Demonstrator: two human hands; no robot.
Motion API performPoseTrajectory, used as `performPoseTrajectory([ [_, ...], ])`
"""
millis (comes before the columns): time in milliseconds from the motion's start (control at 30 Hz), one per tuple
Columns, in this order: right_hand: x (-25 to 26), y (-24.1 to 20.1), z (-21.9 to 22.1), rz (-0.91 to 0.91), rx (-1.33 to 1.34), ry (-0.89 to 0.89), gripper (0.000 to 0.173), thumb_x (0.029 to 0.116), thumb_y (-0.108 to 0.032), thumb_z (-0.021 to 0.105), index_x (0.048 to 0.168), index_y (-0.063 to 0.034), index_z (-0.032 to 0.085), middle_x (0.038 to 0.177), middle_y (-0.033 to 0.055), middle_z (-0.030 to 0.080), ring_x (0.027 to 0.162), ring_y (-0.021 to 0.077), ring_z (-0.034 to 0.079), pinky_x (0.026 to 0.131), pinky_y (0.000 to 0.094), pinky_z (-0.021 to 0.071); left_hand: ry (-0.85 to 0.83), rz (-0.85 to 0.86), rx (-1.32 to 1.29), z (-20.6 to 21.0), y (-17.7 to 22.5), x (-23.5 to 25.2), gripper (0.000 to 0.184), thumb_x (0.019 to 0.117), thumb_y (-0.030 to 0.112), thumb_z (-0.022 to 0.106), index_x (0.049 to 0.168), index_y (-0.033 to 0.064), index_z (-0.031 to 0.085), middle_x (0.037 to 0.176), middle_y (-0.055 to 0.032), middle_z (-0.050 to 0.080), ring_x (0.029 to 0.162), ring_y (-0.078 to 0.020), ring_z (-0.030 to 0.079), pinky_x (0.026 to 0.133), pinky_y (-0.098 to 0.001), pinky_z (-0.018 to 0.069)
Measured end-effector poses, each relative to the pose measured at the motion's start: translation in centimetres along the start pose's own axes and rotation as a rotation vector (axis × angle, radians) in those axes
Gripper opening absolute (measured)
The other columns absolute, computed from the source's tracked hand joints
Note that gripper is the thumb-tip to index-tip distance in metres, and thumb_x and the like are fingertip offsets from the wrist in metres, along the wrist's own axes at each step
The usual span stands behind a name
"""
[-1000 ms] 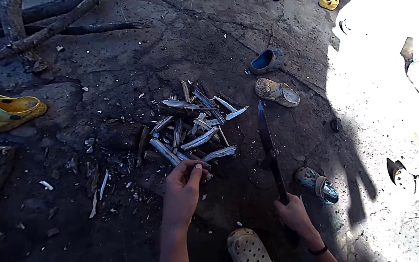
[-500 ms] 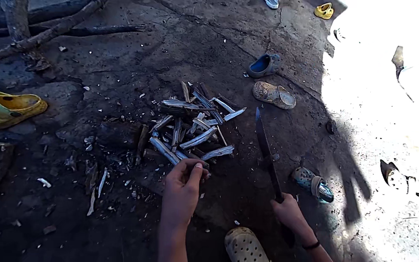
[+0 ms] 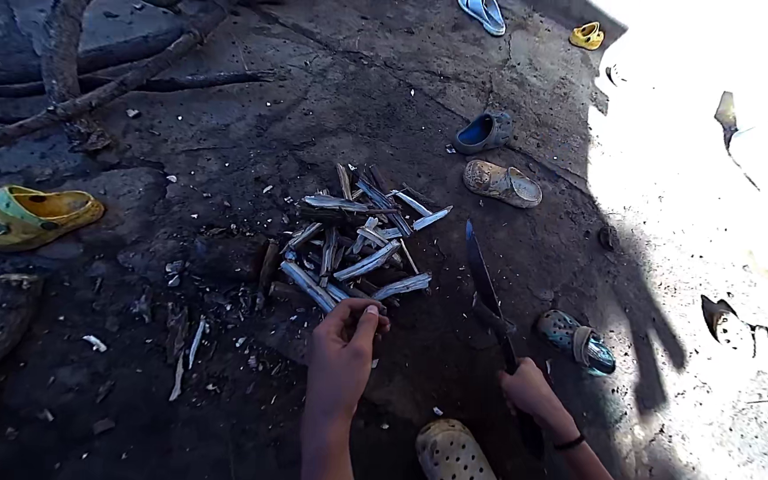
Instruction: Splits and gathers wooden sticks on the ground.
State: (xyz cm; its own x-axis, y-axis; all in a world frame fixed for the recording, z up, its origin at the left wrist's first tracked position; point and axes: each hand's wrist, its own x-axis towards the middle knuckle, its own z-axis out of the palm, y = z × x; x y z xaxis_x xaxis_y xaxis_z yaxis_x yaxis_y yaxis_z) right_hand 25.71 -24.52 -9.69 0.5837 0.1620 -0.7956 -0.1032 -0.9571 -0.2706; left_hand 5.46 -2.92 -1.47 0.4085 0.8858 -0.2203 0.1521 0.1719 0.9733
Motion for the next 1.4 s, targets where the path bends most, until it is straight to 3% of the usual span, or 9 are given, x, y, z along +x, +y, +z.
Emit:
performPoseTrajectory([
  [233, -0.2, -0.2, 0.3, -0.04, 0.063, 0.002, 0.012, 0.0978, -0.016, 0.061, 0.099, -0.0042, 0.06, 0.06, 0.0049, 0.059, 0.044, 0.0144, 0.059, 0.045, 0.0319, 0.0538, -0.119, -0.204, 0.142, 2.3, -0.6, 0.1, 0.018, 0.1076, 0.015, 0.053, 0.112, 0.002, 0.065, 0.087, -0.0067, 0.07, 0.073, -0.0142, 0.071, 0.066, -0.0302, 0.0614],
  [400, -1.4, -1.0, 0.8, -0.075, -0.083, 0.062, 0.016, 0.0957, -0.02, 0.062, 0.097, -0.005, 0.065, 0.07, 0.0084, 0.063, 0.055, 0.0193, 0.063, 0.056, 0.04, 0.0552, -0.537, -0.561, 0.224, 11.1, -4.1, -0.6, 0.062, 0.1019, 0.048, 0.062, 0.143, 0.0048, 0.046, 0.097, -0.0163, 0.069, 0.073, -0.0238, 0.072, 0.068, -0.0406, 0.0616],
  [500, -1.7, -0.9, 1.3, -0.108, -0.098, 0.09, 0.017, 0.0969, -0.022, 0.063, 0.094, -0.0054, 0.065, 0.071, 0.0086, 0.064, 0.057, 0.0201, 0.064, 0.058, 0.0415, 0.0552, -0.587, -0.58, 0.183, 15.1, -6.0, -0.9, 0.075, 0.0992, 0.048, 0.067, 0.151, 0.004, 0.035, 0.092, -0.0145, 0.064, 0.062, -0.0192, 0.064, 0.06, -0.0348, 0.0575],
  [700, -1.5, -0.8, 1.7, -0.126, -0.107, 0.058, 0.014, 0.0954, -0.021, 0.062, 0.093, -0.0075, 0.065, 0.07, 0.0068, 0.063, 0.057, 0.0184, 0.064, 0.057, 0.0397, 0.0553, -0.528, -0.394, 0.342, 16.2, -5.3, -0.3, 0.054, 0.0978, 0.025, 0.067, 0.143, 0.0001, 0.052, 0.102, -0.0144, 0.067, 0.073, -0.0181, 0.069, 0.07, -0.0349, 0.0603],
  [833, -0.9, 0.1, 2.0, -0.172, 0.285, -0.173, 0.009, 0.0962, -0.008, 0.061, 0.088, -0.0041, 0.061, 0.055, 0.0051, 0.057, 0.041, 0.0151, 0.056, 0.042, 0.0318, 0.0515, -0.529, -0.257, 0.651, 17.1, -3.4, -0.5, 0.032, 0.0973, 0.027, 0.065, 0.114, 0.0, 0.066, 0.1, -0.0145, 0.068, 0.093, -0.0253, 0.068, 0.085, -0.0418, 0.0544],
  [1000, -0.5, 0.6, 0.6, -0.178, 0.449, -0.351, 0.014, 0.098, -0.005, 0.059, 0.084, -0.0049, 0.058, 0.052, 0.0038, 0.054, 0.04, 0.0128, 0.053, 0.041, 0.0282, 0.049, -0.534, -0.235, 0.833, 18.9, -2.1, -0.9, 0.029, 0.101, 0.026, 0.059, 0.109, -0.001, 0.067, 0.106, -0.0154, 0.069, 0.103, -0.0257, 0.069, 0.089, -0.0406, 0.0541],
  [1200, 0.3, 0.9, -0.5, -0.086, 0.612, -0.541, 0.011, 0.1007, -0.006, 0.054, 0.09, -0.0078, 0.051, 0.055, 0.0003, 0.05, 0.041, 0.011, 0.051, 0.042, 0.0269, 0.0495, -0.379, -0.264, 0.751, 15.9, -3.2, 0.0, 0.027, 0.0991, 0.022, 0.061, 0.108, -0.0018, 0.071, 0.097, -0.0168, 0.071, 0.091, -0.0282, 0.071, 0.084, -0.0459, 0.0563],
  [1300, 1.0, 1.0, -0.9, -0.082, 0.613, -0.53, 0.009, 0.1, -0.005, 0.054, 0.093, -0.008, 0.051, 0.055, 0.0002, 0.05, 0.041, 0.0116, 0.052, 0.042, 0.0273, 0.0501, -0.361, -0.282, 0.506, 9.8, -6.2, 2.7, 0.019, 0.1001, 0.013, 0.06, 0.108, 0.0001, 0.072, 0.079, -0.0074, 0.071, 0.061, -0.013, 0.07, 0.062, -0.0316, 0.0628],
  [1400, 0.9, 0.7, -0.5, -0.107, 0.627, -0.559, 0.008, 0.0998, -0.005, 0.054, 0.093, -0.0074, 0.051, 0.055, 0.0006, 0.05, 0.041, 0.0119, 0.053, 0.042, 0.0276, 0.0513, -0.451, -0.349, 0.413, 6.8, -5.4, 3.5, 0.024, 0.1022, 0.005, 0.053, 0.121, -0.0018, 0.066, 0.089, -0.0084, 0.071, 0.066, -0.0111, 0.071, 0.068, -0.0287, 0.0633],
])
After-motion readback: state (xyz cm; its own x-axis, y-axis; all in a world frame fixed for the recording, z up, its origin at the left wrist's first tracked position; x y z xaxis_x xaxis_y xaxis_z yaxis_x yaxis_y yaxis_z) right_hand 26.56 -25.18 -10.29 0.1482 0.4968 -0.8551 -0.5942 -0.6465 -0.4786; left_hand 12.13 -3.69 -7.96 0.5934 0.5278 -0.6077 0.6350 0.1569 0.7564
